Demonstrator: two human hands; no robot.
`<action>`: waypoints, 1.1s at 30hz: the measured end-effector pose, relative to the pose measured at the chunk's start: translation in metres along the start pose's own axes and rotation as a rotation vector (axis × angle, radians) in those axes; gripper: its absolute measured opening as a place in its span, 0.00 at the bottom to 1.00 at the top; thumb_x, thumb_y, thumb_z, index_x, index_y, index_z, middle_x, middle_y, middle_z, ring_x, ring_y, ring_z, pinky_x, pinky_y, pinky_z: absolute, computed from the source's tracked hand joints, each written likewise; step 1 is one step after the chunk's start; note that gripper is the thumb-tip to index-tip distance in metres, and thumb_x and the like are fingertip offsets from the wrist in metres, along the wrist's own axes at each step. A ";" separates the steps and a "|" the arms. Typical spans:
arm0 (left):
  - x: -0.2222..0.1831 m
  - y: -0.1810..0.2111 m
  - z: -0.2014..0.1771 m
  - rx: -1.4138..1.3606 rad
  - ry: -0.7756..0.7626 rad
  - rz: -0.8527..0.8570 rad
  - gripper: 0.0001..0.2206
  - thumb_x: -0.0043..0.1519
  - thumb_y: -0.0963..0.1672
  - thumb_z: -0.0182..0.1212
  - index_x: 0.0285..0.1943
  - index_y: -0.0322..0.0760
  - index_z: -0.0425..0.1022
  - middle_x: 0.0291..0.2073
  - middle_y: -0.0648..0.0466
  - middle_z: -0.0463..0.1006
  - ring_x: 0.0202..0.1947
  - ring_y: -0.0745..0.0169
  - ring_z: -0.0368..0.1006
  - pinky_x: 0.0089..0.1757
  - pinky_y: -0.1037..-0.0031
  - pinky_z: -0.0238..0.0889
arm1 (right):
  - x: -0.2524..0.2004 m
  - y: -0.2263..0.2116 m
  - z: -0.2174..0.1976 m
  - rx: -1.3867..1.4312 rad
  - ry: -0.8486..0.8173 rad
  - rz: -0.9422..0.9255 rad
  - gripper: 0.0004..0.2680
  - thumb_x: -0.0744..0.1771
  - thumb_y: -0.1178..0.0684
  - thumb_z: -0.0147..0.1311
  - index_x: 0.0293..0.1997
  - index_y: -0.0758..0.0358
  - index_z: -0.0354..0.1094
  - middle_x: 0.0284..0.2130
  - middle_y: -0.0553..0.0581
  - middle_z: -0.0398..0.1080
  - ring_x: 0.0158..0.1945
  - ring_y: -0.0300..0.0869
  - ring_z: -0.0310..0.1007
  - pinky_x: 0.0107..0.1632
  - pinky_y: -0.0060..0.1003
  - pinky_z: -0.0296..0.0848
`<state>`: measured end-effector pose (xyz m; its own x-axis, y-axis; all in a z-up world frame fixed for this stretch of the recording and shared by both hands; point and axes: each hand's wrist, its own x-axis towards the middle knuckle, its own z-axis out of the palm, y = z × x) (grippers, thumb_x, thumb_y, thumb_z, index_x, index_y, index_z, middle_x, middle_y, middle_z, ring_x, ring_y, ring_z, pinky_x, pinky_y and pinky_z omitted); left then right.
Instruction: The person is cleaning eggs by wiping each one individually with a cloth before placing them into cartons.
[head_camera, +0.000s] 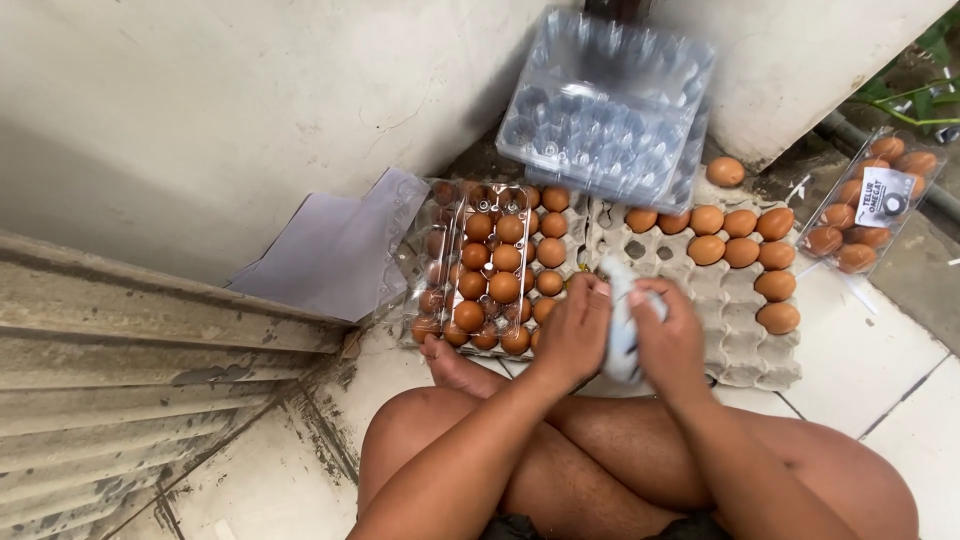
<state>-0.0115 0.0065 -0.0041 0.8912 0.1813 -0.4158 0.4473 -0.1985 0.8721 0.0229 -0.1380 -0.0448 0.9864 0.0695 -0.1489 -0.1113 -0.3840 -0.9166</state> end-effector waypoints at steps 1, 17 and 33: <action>-0.001 -0.001 0.007 0.001 -0.003 -0.003 0.19 0.70 0.54 0.36 0.57 0.44 0.67 0.44 0.33 0.80 0.57 0.29 0.73 0.57 0.45 0.62 | 0.008 -0.001 -0.004 0.000 0.001 0.004 0.08 0.69 0.51 0.55 0.52 0.59 0.75 0.37 0.72 0.71 0.45 0.61 0.71 0.54 0.54 0.68; 0.020 -0.034 0.030 -0.293 0.037 -0.053 0.20 0.68 0.51 0.41 0.55 0.34 0.74 0.55 0.30 0.75 0.64 0.32 0.65 0.64 0.50 0.55 | 0.008 0.031 0.003 0.007 0.025 -0.322 0.08 0.70 0.53 0.54 0.47 0.66 0.75 0.40 0.68 0.74 0.47 0.59 0.74 0.54 0.54 0.70; 0.013 -0.016 0.010 -0.293 0.078 -0.145 0.21 0.66 0.49 0.41 0.55 0.34 0.76 0.57 0.33 0.75 0.65 0.37 0.65 0.64 0.54 0.56 | 0.004 0.052 0.016 -0.012 -0.071 -0.479 0.12 0.67 0.50 0.60 0.44 0.71 0.75 0.36 0.71 0.73 0.41 0.65 0.75 0.47 0.58 0.72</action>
<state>-0.0065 0.0030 -0.0264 0.8064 0.2631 -0.5297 0.5181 0.1176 0.8472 0.0190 -0.1428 -0.0996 0.9155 0.3035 0.2640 0.3556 -0.3040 -0.8838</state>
